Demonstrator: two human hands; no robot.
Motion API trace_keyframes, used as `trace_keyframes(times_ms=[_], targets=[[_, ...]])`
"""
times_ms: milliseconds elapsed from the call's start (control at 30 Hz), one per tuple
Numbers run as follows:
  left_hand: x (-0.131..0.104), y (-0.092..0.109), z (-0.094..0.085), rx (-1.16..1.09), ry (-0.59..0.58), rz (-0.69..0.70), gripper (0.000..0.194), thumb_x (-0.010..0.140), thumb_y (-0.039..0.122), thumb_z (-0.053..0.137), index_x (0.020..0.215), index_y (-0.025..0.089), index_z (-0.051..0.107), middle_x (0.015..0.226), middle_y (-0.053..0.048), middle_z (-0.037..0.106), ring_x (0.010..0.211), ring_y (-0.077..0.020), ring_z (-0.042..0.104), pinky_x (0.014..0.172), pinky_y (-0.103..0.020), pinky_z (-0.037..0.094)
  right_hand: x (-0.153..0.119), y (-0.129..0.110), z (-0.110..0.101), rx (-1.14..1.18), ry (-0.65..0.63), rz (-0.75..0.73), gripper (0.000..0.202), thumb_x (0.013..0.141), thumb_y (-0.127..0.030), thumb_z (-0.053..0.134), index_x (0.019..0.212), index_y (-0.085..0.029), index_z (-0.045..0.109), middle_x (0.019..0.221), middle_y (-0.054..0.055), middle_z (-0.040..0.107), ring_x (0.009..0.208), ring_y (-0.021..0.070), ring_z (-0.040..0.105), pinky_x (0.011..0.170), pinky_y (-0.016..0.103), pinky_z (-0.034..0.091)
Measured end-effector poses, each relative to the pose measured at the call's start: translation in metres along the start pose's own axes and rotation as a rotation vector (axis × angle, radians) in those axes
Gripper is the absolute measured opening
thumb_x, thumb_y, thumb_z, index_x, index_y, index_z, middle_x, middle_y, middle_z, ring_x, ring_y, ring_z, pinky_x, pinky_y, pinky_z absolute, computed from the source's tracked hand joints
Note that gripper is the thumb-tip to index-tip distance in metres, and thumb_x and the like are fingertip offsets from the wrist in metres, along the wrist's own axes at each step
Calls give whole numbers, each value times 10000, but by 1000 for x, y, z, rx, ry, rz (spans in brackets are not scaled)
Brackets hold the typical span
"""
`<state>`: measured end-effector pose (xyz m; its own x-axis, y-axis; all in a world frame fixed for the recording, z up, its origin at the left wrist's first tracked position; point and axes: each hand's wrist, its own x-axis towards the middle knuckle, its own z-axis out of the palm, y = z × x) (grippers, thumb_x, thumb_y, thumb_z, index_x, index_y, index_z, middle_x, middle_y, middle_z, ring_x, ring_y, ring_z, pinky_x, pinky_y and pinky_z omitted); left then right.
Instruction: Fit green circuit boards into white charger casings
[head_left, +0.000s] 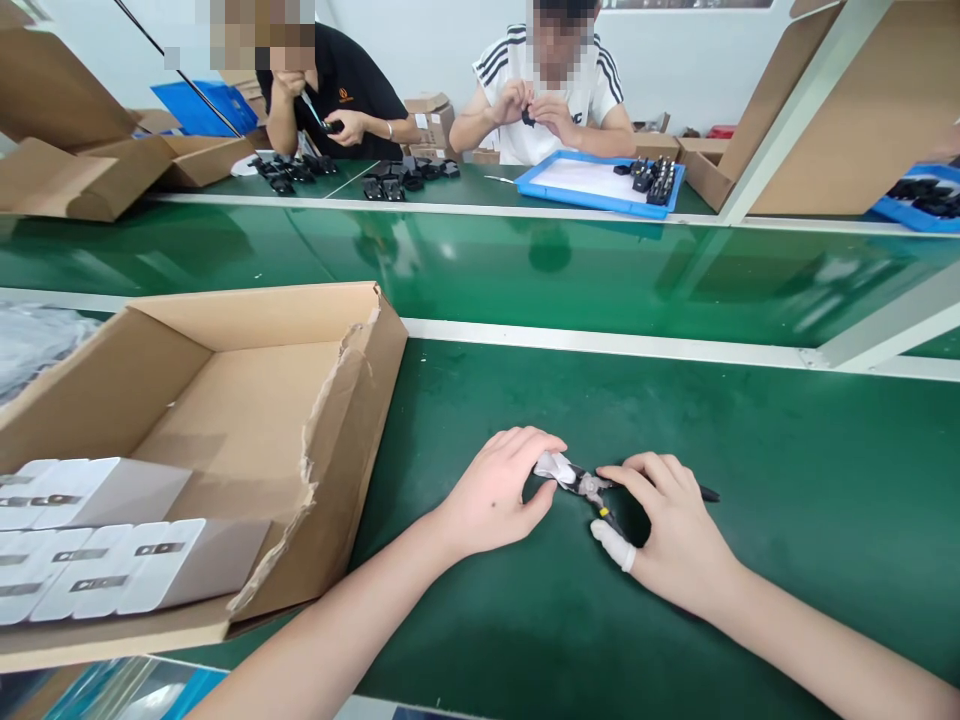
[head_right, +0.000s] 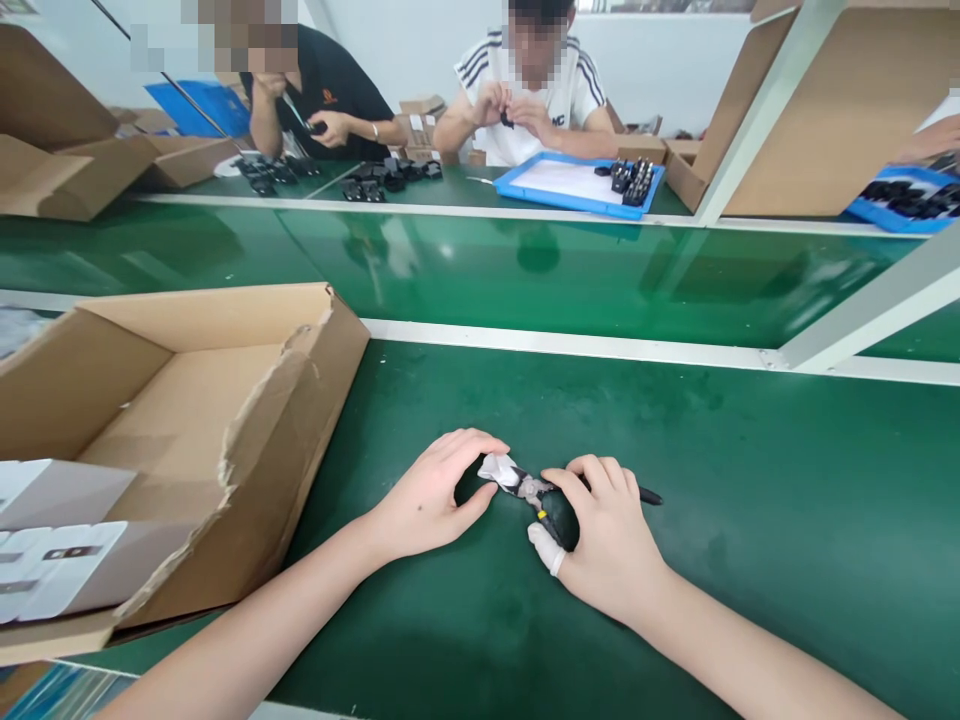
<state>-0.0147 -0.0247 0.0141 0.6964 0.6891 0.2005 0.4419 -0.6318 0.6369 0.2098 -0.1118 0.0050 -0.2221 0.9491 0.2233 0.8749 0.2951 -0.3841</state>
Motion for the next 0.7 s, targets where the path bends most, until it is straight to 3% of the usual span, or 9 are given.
trace_keyframes(times_ms=[267, 700], targets=[[1, 0, -1, -8, -16, 0, 233, 892, 144, 512, 1109, 227, 530, 1118, -27, 630, 1020, -200, 567, 890, -378, 428, -1, 2, 1, 135, 58, -14, 300, 896, -305, 635, 1174, -198, 669, 934, 80, 581, 879, 237, 549, 740, 393, 518], [1, 0, 0, 1, -24, 2, 205, 897, 160, 539, 1087, 232, 556, 1099, -7, 623, 1027, -181, 568, 899, -355, 418, -2, 8, 1, 205, 20, -74, 323, 939, -220, 592, 1247, -183, 684, 844, 62, 576, 774, 196, 549, 622, 323, 526]])
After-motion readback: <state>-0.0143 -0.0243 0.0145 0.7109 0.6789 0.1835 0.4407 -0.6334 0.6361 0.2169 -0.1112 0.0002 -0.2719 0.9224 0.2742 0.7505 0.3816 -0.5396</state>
